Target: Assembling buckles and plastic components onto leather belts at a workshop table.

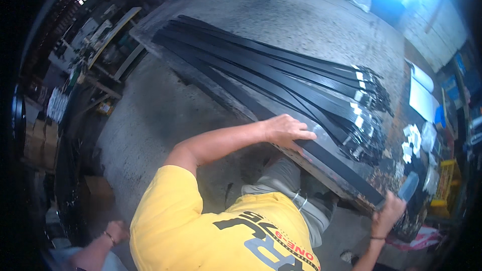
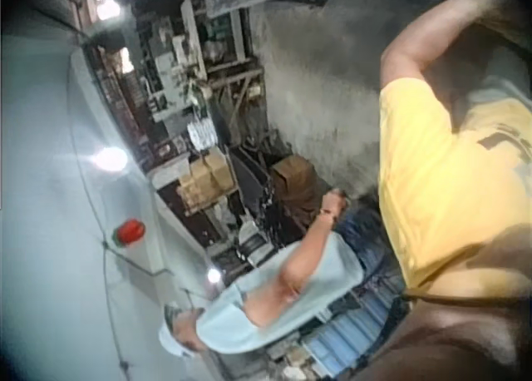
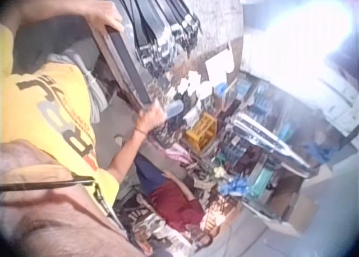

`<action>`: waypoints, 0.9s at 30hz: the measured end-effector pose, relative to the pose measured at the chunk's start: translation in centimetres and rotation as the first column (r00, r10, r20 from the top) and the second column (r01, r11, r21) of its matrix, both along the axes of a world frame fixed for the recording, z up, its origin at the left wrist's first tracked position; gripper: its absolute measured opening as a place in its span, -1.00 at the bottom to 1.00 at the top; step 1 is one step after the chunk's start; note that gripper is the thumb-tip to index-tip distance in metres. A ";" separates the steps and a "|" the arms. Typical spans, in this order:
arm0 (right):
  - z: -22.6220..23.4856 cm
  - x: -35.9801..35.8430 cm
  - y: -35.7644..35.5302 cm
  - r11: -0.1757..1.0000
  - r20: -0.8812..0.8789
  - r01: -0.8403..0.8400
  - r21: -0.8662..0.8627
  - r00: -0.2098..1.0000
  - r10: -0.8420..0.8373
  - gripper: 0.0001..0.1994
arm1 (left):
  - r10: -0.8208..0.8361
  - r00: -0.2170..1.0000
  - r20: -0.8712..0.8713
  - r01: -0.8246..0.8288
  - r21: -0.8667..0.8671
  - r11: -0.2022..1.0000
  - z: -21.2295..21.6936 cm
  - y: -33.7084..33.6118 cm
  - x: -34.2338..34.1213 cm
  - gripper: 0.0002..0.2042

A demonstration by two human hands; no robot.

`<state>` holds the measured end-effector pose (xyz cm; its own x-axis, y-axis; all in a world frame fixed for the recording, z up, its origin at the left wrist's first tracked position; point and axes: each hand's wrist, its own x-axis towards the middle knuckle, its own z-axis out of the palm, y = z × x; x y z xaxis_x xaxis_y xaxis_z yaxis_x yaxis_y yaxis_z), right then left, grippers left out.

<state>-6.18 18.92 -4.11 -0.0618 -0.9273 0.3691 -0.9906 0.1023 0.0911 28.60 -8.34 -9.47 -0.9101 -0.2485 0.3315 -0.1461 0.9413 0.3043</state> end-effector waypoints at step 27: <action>-5.4 7.2 -13.5 0.998 0.082 0.032 0.048 0.996 -0.035 -0.16 | 0.808 0.563 0.174 -0.679 -0.460 0.572 8.4 -18.8 24.7 -0.23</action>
<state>0.98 5.42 -9.52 -0.1215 -0.9403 0.3180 -0.9910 0.1331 0.0148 53.30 -27.17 -1.11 -0.4993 -0.8312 0.2447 -0.8651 0.4629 -0.1931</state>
